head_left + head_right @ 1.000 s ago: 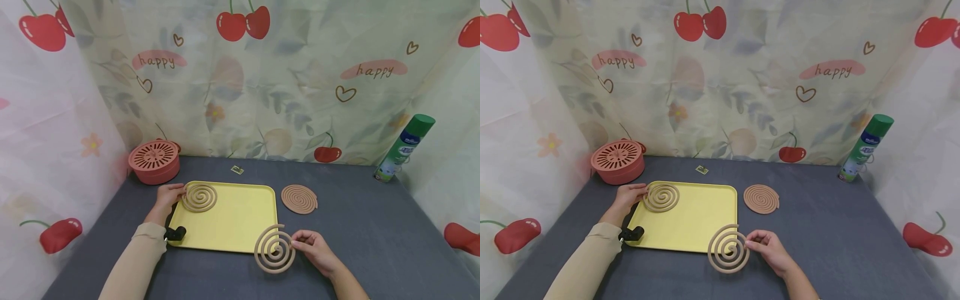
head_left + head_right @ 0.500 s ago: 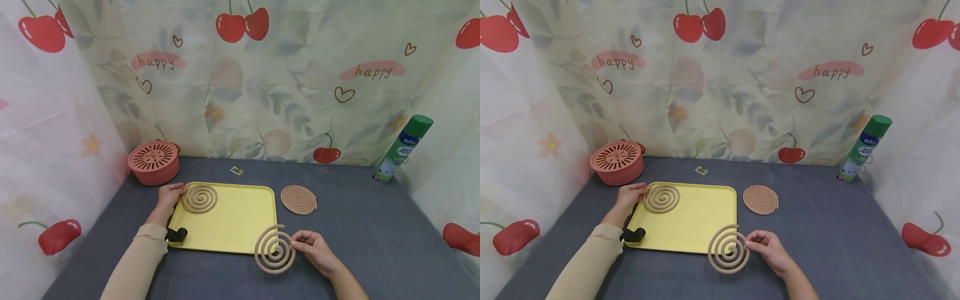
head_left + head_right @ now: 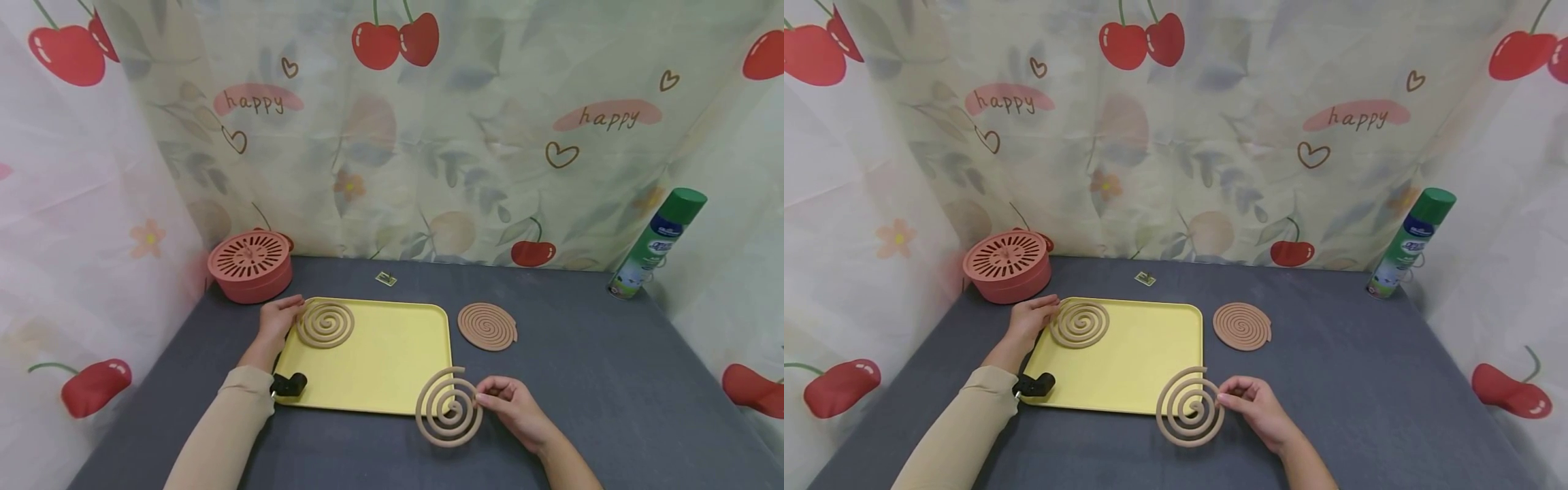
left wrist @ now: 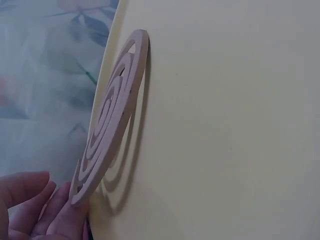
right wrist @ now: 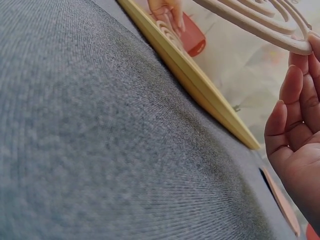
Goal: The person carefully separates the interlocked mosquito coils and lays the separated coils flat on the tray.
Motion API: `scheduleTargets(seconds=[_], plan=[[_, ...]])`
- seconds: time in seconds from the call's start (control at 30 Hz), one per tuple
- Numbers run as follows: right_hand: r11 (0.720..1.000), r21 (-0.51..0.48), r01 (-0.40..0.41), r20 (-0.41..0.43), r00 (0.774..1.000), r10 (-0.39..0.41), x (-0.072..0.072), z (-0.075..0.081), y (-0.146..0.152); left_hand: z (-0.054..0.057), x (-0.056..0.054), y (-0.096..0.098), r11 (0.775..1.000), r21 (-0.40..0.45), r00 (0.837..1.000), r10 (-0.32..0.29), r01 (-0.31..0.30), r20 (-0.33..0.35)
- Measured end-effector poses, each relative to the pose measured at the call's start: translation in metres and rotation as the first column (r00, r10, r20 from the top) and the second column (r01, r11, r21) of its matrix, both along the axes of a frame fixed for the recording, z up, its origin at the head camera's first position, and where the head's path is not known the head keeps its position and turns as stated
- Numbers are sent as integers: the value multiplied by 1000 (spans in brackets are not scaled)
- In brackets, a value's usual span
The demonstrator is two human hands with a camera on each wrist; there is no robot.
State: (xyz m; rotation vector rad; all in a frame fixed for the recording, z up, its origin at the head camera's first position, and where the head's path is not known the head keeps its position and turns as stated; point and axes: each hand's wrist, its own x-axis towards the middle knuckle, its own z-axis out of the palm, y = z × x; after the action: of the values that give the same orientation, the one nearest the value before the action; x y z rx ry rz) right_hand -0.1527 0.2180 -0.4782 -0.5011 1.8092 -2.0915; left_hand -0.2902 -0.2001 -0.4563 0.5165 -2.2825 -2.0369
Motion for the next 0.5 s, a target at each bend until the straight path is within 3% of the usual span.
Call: scheduleTargets(seconds=[0.5], plan=[[1000, 5, 13, -1, 1000, -13, -3, 3, -2, 1, -2, 0, 999, 41, 999, 26, -25, -31]])
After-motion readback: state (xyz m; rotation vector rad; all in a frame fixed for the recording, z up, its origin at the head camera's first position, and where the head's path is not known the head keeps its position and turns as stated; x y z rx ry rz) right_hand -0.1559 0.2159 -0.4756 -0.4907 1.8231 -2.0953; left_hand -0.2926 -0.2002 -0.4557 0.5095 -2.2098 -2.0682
